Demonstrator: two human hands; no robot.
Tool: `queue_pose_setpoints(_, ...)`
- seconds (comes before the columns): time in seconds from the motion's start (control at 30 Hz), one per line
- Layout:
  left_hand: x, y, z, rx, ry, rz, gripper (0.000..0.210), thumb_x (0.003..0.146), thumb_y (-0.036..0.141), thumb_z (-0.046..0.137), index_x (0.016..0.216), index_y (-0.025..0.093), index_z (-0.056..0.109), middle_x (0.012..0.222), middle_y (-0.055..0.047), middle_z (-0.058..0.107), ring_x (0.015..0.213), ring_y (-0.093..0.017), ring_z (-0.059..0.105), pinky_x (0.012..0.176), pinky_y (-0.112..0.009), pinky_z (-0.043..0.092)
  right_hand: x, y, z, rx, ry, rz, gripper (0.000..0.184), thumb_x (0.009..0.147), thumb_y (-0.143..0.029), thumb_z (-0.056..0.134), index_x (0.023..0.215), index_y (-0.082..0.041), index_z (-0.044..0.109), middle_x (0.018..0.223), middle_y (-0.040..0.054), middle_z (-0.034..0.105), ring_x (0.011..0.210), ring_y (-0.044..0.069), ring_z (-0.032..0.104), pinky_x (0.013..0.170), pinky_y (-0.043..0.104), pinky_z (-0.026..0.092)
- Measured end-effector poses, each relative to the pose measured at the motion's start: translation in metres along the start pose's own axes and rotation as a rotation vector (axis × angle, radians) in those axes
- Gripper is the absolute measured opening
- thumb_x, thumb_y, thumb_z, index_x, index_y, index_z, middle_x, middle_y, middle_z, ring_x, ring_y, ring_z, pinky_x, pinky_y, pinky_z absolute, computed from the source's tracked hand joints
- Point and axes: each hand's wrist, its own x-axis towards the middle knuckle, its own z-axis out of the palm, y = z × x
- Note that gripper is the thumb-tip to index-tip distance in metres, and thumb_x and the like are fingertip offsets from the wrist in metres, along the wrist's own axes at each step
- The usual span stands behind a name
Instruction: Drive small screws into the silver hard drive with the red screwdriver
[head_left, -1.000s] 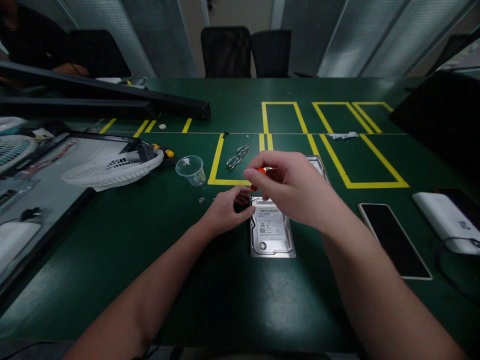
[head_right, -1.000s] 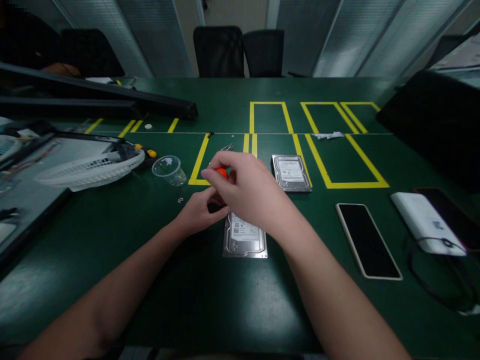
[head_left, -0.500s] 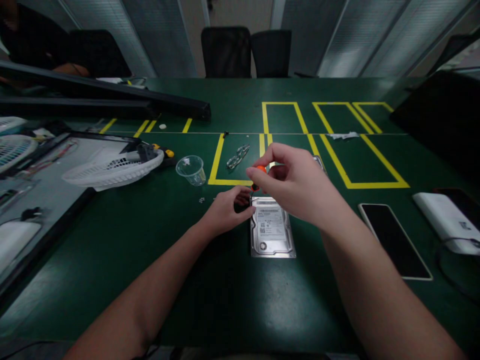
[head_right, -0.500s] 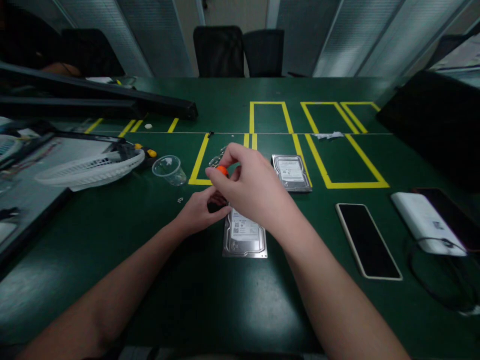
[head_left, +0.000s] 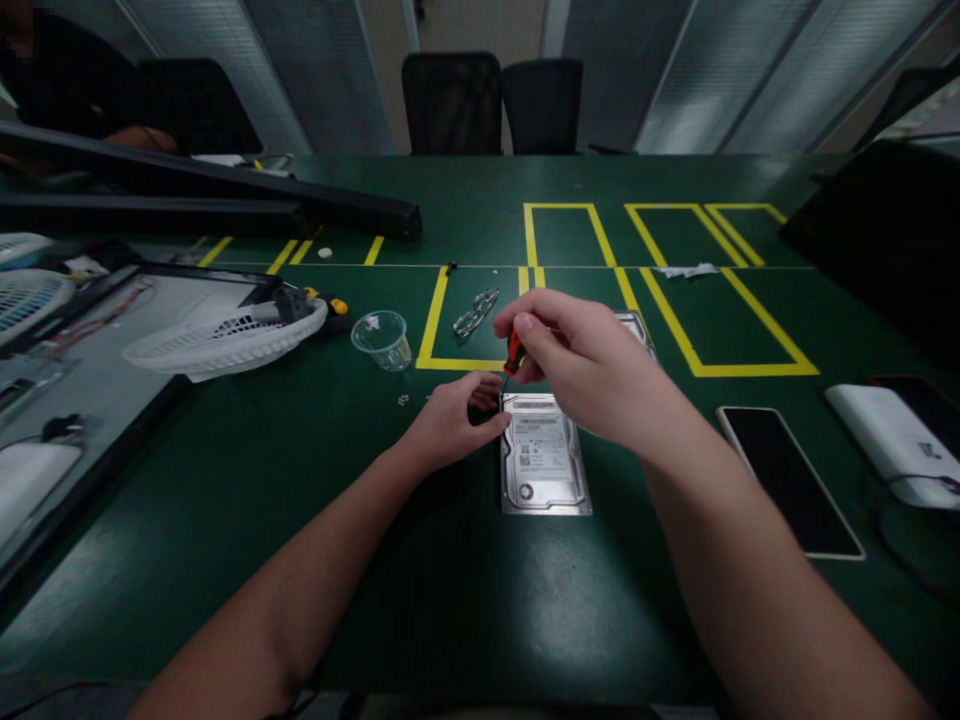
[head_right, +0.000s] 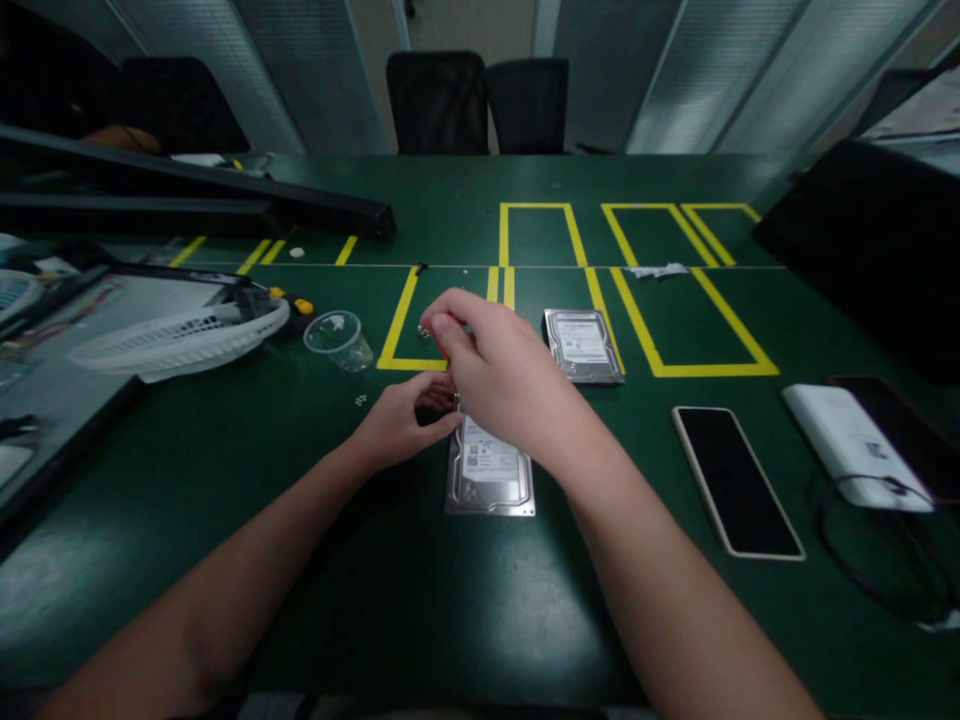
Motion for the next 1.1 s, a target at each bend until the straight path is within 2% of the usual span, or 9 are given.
queue_pose_setpoints(0.1,0.0,0.0,0.0,0.005,0.008,0.001,0.045,0.088,0.03,0.081,0.128,0.016,0.065,0.113,-0.011,0.078,0.098,-0.022,0.077,0.092,-0.043,0.067,0.001,0.004,0.001,0.0,0.014,0.007,0.025,0.113,-0.023,0.046,0.118,-0.018,0.07,0.099,0.0069,0.07,0.09,0.021,0.065,0.075,0.035,0.047)
queue_pose_setpoints(0.17,0.0,0.0,0.0,0.008,0.011,0.006,0.045,0.089,0.029,0.081,0.128,0.016,0.065,0.114,-0.012,0.078,0.099,-0.023,0.077,0.092,-0.043,0.067,0.001,0.005,0.002,0.002,0.023,0.008,0.022,0.112,-0.024,0.049,0.115,-0.018,0.07,0.1,0.0073,0.07,0.091,0.021,0.066,0.074,0.035,0.047)
queue_pose_setpoints(0.27,0.0,0.001,0.0,0.01,0.009,0.01,0.044,0.089,0.03,0.081,0.127,0.016,0.065,0.115,-0.012,0.078,0.098,-0.023,0.077,0.091,-0.042,0.067,0.0,0.002,0.001,0.003,0.04,0.033,0.013,0.107,-0.03,0.061,0.102,-0.02,0.067,0.094,0.0049,0.071,0.077,0.018,0.064,0.065,0.033,0.044)
queue_pose_setpoints(0.4,0.0,0.001,0.0,0.03,0.007,0.015,0.039,0.089,0.031,0.081,0.122,0.016,0.066,0.111,-0.011,0.078,0.097,-0.023,0.077,0.09,-0.041,0.066,-0.003,-0.002,0.0,-0.031,0.067,0.086,0.02,0.1,-0.036,0.073,0.09,-0.023,0.061,0.075,-0.0001,0.067,0.058,0.015,0.055,0.053,0.032,0.035)
queue_pose_setpoints(0.63,0.0,0.003,-0.001,0.06,0.014,0.027,0.033,0.09,0.032,0.081,0.117,0.018,0.067,0.108,-0.008,0.079,0.094,-0.021,0.077,0.088,-0.038,0.066,-0.004,0.002,0.001,-0.055,0.079,0.071,0.022,0.095,-0.03,0.076,0.085,-0.023,0.057,0.091,0.0038,0.075,0.061,0.015,0.058,0.053,0.032,0.035)
queue_pose_setpoints(0.8,0.0,0.005,-0.001,0.062,0.01,0.023,0.033,0.09,0.031,0.081,0.116,0.017,0.067,0.109,-0.009,0.079,0.094,-0.022,0.077,0.088,-0.039,0.066,-0.003,-0.001,0.0,-0.029,0.042,-0.039,0.002,0.099,-0.019,0.067,0.098,-0.021,0.066,0.099,0.0039,0.072,0.076,0.017,0.061,0.066,0.034,0.044)
queue_pose_setpoints(0.87,0.0,0.005,-0.002,0.049,0.005,0.022,0.033,0.09,0.031,0.081,0.117,0.017,0.067,0.111,-0.01,0.079,0.096,-0.022,0.077,0.089,-0.04,0.066,-0.003,-0.004,-0.001,0.001,0.002,-0.07,0.008,0.103,-0.018,0.063,0.099,-0.02,0.069,0.1,0.0038,0.071,0.083,0.018,0.064,0.071,0.034,0.047)
queue_pose_setpoints(1.0,0.0,0.003,-0.001,0.033,0.002,0.02,0.037,0.091,0.031,0.08,0.122,0.017,0.067,0.112,-0.011,0.078,0.098,-0.023,0.076,0.091,-0.042,0.066,-0.001,-0.006,-0.002,-0.017,-0.037,-0.038,0.026,0.108,-0.032,0.063,0.086,-0.019,0.069,0.08,0.0017,0.066,0.074,0.017,0.06,0.066,0.033,0.041)
queue_pose_setpoints(1.1,0.0,0.002,-0.001,0.022,0.005,0.015,0.04,0.09,0.031,0.08,0.124,0.016,0.066,0.114,-0.012,0.078,0.098,-0.023,0.076,0.091,-0.042,0.066,0.001,-0.002,-0.001,0.0,-0.033,-0.017,0.026,0.111,-0.033,0.057,0.095,-0.018,0.071,0.084,0.0029,0.067,0.076,0.017,0.062,0.066,0.033,0.041)
